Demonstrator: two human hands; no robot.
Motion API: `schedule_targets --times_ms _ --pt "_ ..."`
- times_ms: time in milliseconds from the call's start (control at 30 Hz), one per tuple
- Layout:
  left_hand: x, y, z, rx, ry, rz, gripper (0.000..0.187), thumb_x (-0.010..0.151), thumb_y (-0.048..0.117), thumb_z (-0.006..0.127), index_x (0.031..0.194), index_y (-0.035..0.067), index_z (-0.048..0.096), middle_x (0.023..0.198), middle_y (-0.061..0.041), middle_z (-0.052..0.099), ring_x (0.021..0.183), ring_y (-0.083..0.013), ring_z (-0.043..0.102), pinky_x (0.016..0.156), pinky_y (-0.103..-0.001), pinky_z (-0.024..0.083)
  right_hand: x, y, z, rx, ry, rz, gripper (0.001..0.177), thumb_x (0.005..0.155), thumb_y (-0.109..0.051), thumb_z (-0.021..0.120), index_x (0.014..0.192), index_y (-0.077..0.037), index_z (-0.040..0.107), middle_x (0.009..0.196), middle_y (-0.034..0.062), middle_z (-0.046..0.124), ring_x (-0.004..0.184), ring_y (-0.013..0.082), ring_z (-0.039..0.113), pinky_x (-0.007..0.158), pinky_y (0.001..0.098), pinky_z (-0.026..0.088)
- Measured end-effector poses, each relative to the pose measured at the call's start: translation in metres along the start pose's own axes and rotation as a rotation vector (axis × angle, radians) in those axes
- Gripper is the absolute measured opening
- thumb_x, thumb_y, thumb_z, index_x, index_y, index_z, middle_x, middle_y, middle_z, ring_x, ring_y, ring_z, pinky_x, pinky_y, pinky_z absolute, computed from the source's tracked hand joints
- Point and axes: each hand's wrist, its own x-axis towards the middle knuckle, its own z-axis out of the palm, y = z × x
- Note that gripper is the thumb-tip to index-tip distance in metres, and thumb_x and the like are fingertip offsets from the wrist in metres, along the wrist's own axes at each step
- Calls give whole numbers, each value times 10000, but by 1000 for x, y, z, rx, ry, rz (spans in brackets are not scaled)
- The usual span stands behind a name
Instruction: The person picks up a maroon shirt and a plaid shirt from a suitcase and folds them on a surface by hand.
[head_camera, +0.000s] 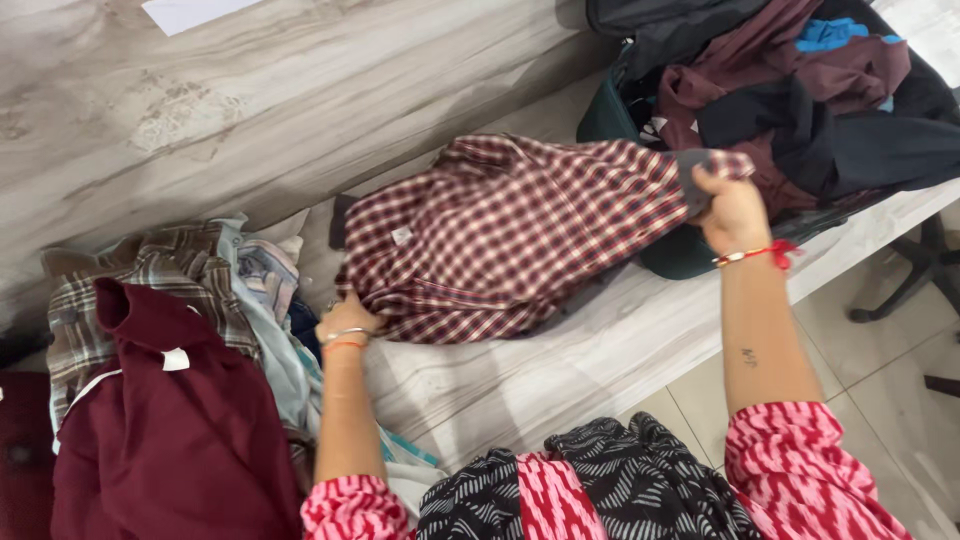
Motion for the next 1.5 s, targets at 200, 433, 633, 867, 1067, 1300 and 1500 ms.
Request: schedule_targets --times_ms 200,433,633,867,1067,1300,1500 --pt "-37 84 27 -159 462 603 1068 643 445 895 1521 119 383 1437 -226 519 1356 -425 462 1144 -559 349 -2 26 1 167 6 -34 221 1027 -61 644 1246 -32 649 1198 97 711 1042 241 729 883 457 590" --pt "-59 151 106 -22 -253 725 772 891 473 667 1584 232 426 1250 -240 672 1156 -410 657 999 -496 514 -15 -4 46 166 -56 -483 458 984 115 645 1392 -63 538 1344 79 649 1225 202 658 1065 346 546" --pt "-67 157 166 -25 -969 1012 684 853 611 702 1242 48 702 1207 -157 714 1060 -301 683 939 -409 520 -28 70 126 -147 -494 -379 774 858 35 675 1567 -87 391 1444 52 517 1249 178 554 980 368 494" --pt "-33 143 151 -369 -539 377 550 836 586 637 862 62 803 876 -177 811 821 -289 785 809 -380 596 -34 213 103 -1013 -571 -310 471 883 -224 786 1293 -69 614 1095 108 668 964 213 646 868 337 557" --pt "-27 120 173 -645 -2 245 528 780 421 755 1124 29 677 999 -222 751 900 -315 702 823 -410 548 -78 222 94 -961 -504 -327 552 803 -292 843 1232 -47 595 1094 111 610 981 256 596 867 371 513" --pt "-34 132 196 -1452 -58 205 473 839 235 827 1129 21 520 966 -89 693 819 -146 675 727 -314 583 -89 237 94 -1079 -517 -453 412 822 -321 834 1135 -100 684 1213 146 617 1182 322 589 1017 403 482" --pt "-48 138 202 -1348 50 372 408 829 240 838 1124 38 642 933 -38 691 829 -117 669 758 -271 570 -65 255 80 -1037 -480 -284 365 790 -337 832 1065 -114 745 1132 87 676 1105 267 653 976 371 505"
